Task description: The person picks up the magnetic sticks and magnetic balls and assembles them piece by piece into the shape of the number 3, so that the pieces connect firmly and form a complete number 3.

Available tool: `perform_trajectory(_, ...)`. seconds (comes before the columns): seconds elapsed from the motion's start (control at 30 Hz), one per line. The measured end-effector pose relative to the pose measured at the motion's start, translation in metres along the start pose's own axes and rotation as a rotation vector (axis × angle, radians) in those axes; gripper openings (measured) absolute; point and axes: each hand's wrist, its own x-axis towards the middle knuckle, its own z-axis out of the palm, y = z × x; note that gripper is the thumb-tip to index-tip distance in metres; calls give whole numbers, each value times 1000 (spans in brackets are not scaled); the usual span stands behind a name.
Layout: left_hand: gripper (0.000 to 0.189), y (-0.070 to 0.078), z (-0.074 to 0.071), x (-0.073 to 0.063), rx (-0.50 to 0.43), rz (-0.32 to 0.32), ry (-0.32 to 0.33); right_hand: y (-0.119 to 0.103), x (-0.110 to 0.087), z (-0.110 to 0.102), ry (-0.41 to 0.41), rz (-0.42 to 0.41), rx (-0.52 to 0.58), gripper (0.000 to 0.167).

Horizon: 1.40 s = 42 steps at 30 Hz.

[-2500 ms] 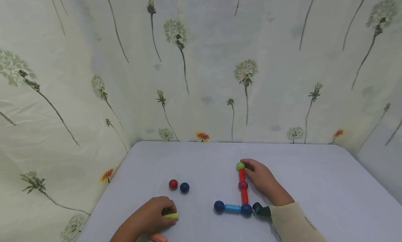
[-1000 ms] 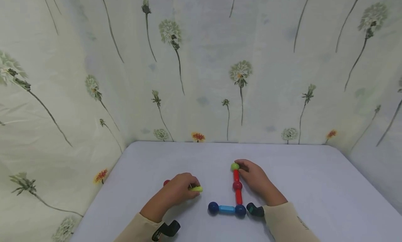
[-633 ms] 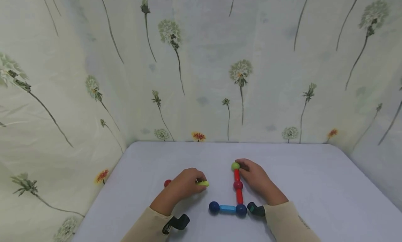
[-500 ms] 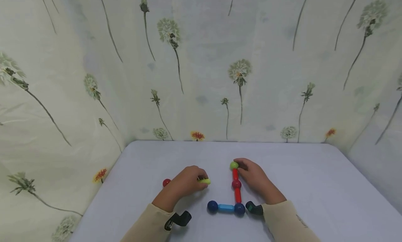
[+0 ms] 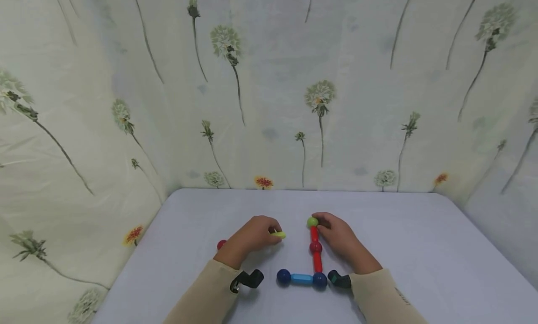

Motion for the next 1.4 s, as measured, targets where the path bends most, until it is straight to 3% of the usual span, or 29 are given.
perform_trajectory(0.3, 15, 2, 3, 23, -18, -12, -28, -1, 1, 1, 6, 16, -3, 42)
perform_trajectory(0.8, 15, 22, 1, 47, 60, -19, -56, 1, 1, 2, 10, 10, -5, 40)
perform_trajectory(1.1, 17, 22, 2, 65, 83, -51, -63, -1, 1, 1, 11, 15, -17, 40)
perform_trajectory(1.27, 16, 21, 7, 72, 60, -84, -76, -3, 2, 1, 15, 9, -11, 40)
perform_trajectory(1.4, 13, 23, 12, 75, 34, -66, -86, -2, 1, 2, 11, 19, -20, 40)
